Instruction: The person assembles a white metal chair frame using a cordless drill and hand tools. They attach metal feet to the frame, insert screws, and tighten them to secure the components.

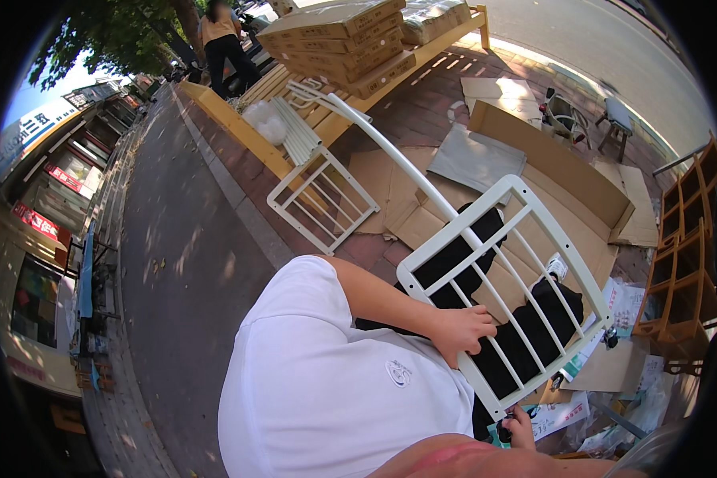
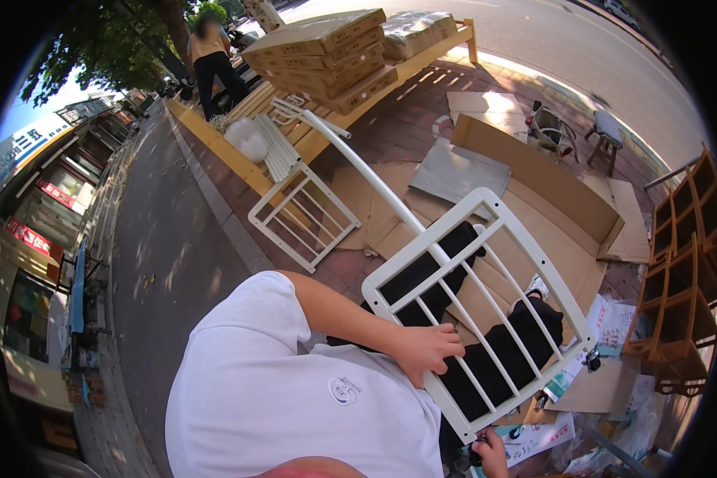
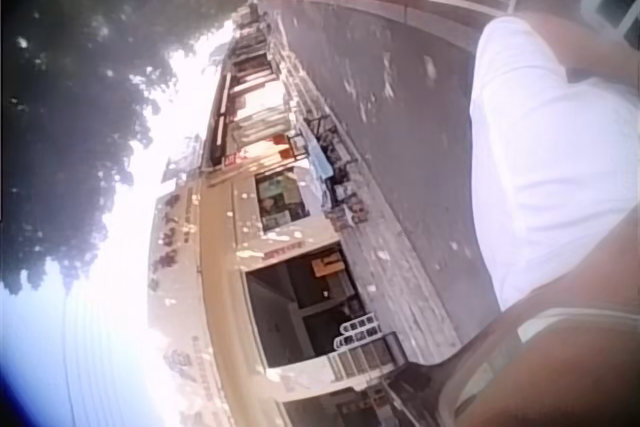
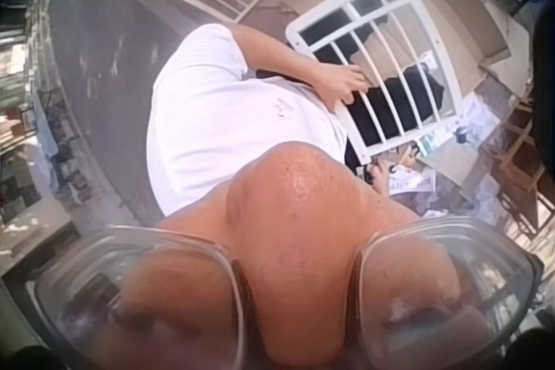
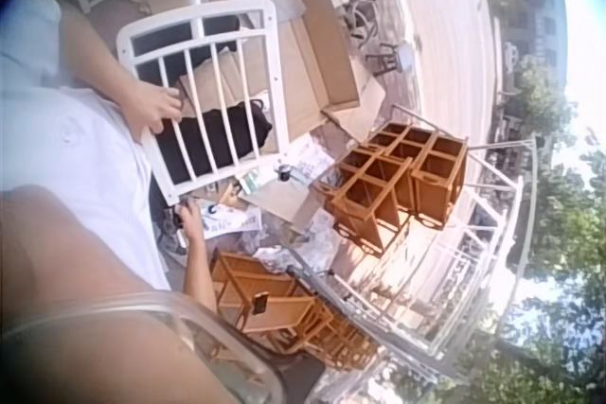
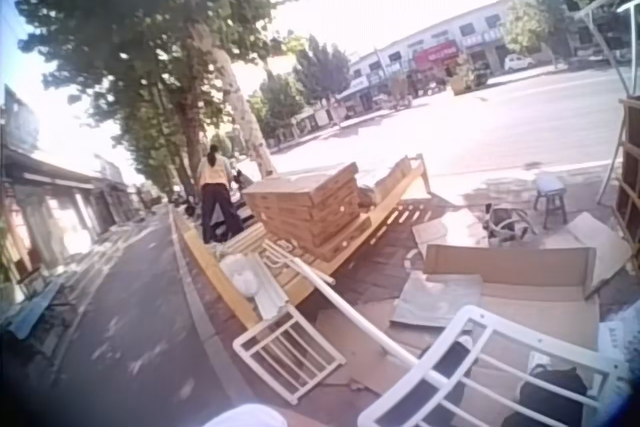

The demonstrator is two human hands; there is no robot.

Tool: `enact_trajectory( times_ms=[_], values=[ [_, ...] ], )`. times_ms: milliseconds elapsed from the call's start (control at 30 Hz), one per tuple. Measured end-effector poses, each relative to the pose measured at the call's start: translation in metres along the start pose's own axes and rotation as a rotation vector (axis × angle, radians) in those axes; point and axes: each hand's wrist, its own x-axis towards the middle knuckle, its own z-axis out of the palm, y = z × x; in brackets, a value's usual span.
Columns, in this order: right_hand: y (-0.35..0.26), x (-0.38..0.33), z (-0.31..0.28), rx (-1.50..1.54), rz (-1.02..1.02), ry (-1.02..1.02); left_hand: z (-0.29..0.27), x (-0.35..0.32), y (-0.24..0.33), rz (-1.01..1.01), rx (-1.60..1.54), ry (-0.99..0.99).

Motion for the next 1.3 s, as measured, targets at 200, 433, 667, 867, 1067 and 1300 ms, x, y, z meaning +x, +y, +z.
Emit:
enact_trajectory(
  times_ms=[200, 433, 667, 867, 1067, 1300],
  values=[
    [-0.025, 0.0, 0.016, -0.095, 0.013, 0.012, -0.01, -0.001, -0.001, -0.023, 0.002, -0.054],
    [-0.025, 0.005, 0.003, -0.157, 0.081, -0.015, -0.006, 0.012, -0.008, -0.065, -0.009, -0.081],
    [-0.041, -0.018, 0.014, 0.14, 0.062, 0.067, -0.012, 0.021, 0.012, -0.104, 0.048, -0.034],
    [-0.041, -0.043, 0.033, 0.249, -0.039, 0.111, -0.01, 0.022, 0.012, -0.064, 0.108, -0.097],
    [-0.01, -0.037, 0.049, 0.306, -0.183, 0.186, -0.013, 0.022, 0.02, -0.041, 0.242, -0.115],
    [0.012, -0.032, 0.069, 0.006, -0.606, 0.496, 0.016, 0.036, 0.054, 0.034, 0.244, -0.071]
  ],
)
